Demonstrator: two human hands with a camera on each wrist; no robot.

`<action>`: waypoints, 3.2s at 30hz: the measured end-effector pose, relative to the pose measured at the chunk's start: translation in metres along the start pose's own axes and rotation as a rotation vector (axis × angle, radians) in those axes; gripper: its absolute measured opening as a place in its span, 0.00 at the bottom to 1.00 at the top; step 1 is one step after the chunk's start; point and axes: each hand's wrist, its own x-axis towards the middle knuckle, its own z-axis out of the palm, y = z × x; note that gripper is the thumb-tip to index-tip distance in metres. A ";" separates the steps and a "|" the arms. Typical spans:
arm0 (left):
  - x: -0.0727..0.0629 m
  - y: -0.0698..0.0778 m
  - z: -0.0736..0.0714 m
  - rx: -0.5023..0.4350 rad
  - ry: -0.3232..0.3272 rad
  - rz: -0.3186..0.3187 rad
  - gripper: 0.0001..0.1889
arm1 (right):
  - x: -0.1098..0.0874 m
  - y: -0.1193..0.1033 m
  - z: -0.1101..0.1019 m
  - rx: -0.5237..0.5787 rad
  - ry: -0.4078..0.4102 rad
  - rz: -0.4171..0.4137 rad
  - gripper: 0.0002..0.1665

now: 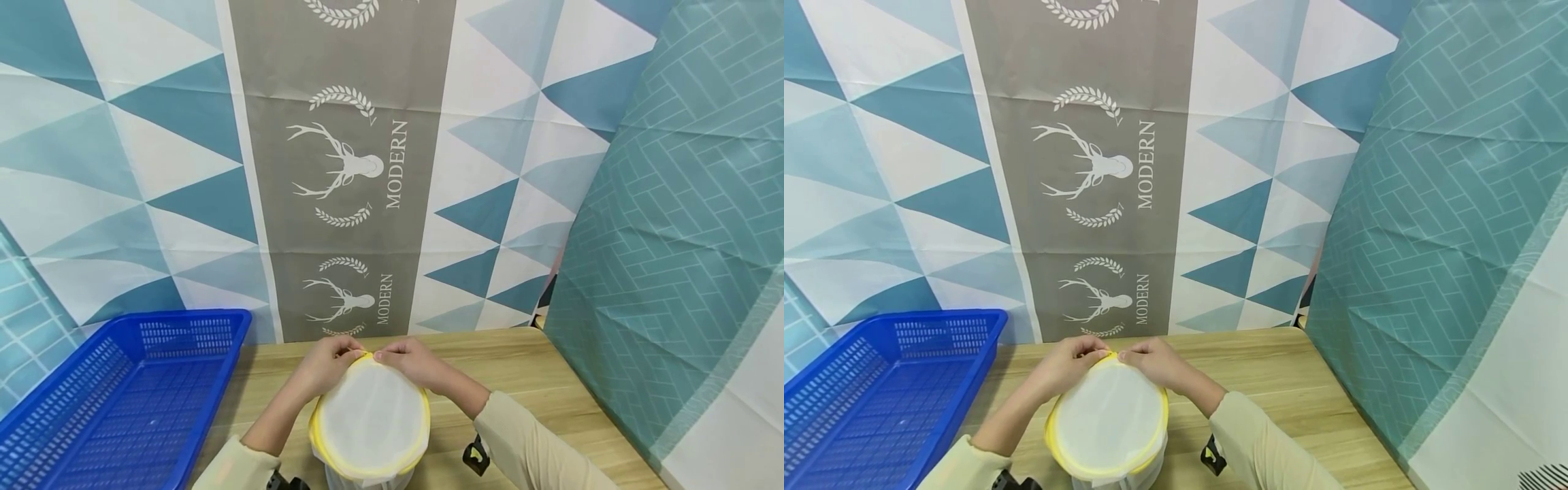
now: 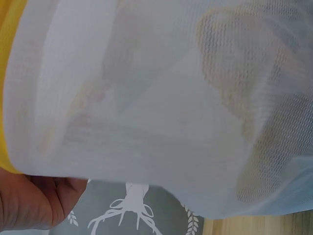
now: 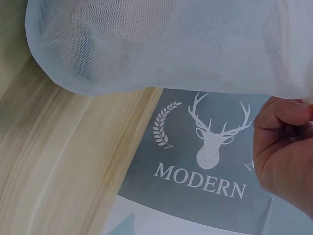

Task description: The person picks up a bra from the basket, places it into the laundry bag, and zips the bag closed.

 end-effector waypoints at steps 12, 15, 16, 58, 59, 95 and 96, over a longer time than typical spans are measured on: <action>0.001 0.001 0.001 0.000 0.009 0.018 0.05 | 0.003 -0.004 0.001 -0.002 -0.023 -0.013 0.18; 0.000 0.000 0.001 -0.009 0.005 0.010 0.05 | 0.002 -0.005 0.001 0.005 -0.020 -0.007 0.18; 0.000 0.000 0.001 -0.010 0.004 0.008 0.05 | 0.002 -0.005 0.001 0.005 -0.018 -0.006 0.18; -0.004 -0.003 -0.003 -0.014 0.011 -0.002 0.05 | 0.002 0.000 0.003 0.000 0.017 -0.007 0.17; -0.004 -0.004 -0.003 -0.014 0.009 -0.003 0.05 | 0.002 0.001 0.003 -0.002 0.023 -0.007 0.17; -0.006 -0.003 -0.006 -0.035 -0.010 -0.016 0.06 | -0.001 -0.003 0.000 -0.047 0.036 -0.037 0.17; -0.006 -0.004 -0.006 -0.032 -0.010 -0.017 0.06 | -0.001 -0.003 0.000 -0.047 0.038 -0.040 0.17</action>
